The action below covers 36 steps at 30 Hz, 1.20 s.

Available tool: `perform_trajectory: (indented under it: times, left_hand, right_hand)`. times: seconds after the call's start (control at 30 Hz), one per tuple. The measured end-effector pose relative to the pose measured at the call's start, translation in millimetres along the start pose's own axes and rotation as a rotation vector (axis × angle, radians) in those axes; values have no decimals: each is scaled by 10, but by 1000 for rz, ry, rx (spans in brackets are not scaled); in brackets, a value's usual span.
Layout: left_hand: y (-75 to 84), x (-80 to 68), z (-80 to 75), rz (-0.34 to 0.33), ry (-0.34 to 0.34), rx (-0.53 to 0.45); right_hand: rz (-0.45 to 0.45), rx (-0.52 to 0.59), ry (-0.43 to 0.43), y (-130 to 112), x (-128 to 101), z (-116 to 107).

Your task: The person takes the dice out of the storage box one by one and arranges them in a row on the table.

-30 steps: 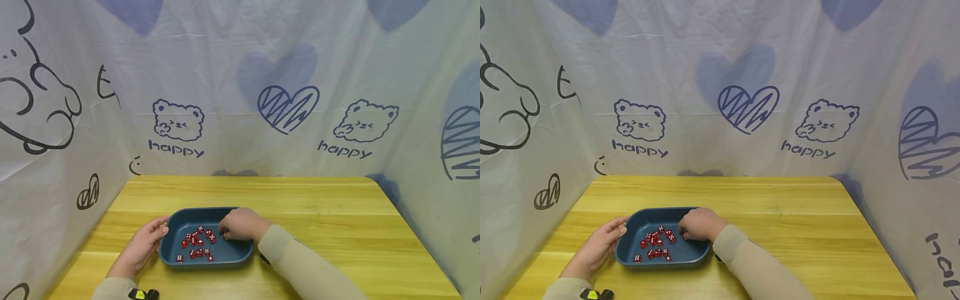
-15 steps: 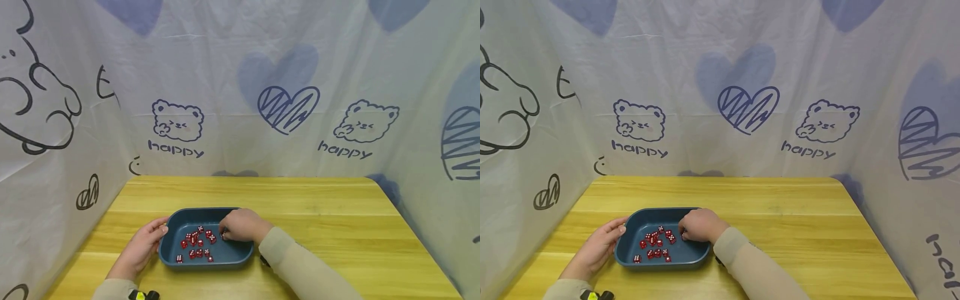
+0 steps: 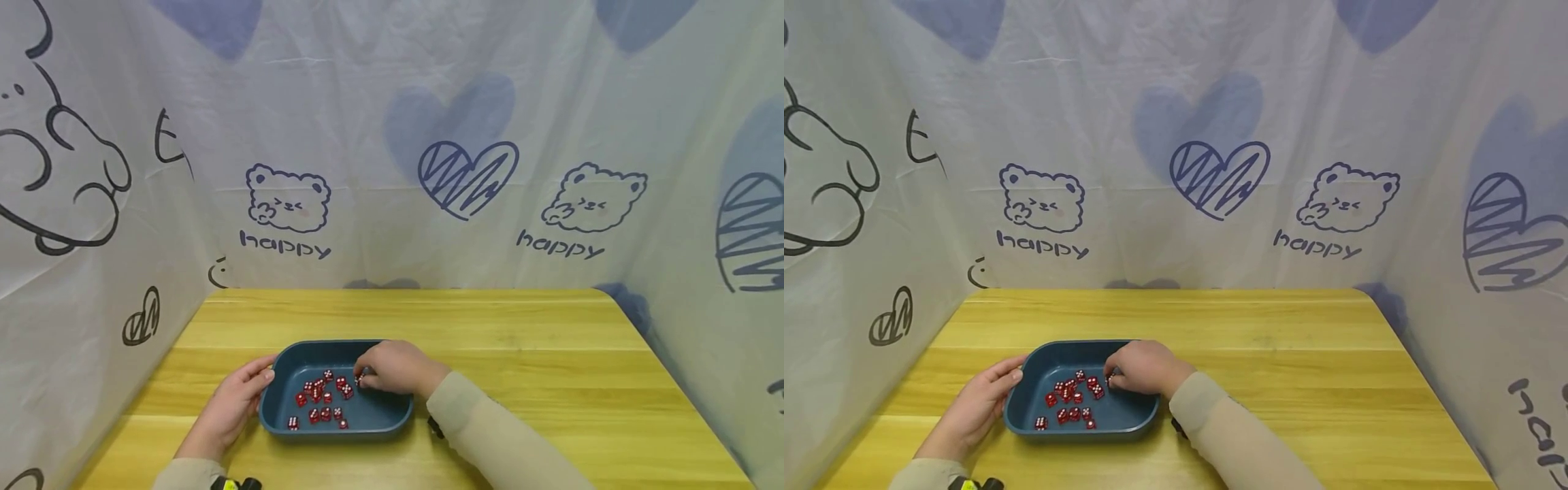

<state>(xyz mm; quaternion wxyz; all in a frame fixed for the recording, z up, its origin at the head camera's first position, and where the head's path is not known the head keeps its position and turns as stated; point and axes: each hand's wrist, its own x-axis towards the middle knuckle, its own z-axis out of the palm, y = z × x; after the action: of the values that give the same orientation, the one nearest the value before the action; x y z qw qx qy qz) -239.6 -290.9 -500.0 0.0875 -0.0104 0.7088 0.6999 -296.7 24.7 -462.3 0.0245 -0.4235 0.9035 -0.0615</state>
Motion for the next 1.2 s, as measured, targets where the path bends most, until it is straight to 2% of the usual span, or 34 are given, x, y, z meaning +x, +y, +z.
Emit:
perform_trajectory:
  times: [0.27,0.77,1.2]
  left_hand:
    - [-8,28,15,1,4,-6]
    - [-7,32,-12,-7,4,-17]
    - [-13,-3,-12,-8,5,-17]
  right_hand:
    - [-15,12,26,16,-46,-71]
    - [-1,48,76,69,-214,-345]
    - [47,68,108,147,-386,-487]
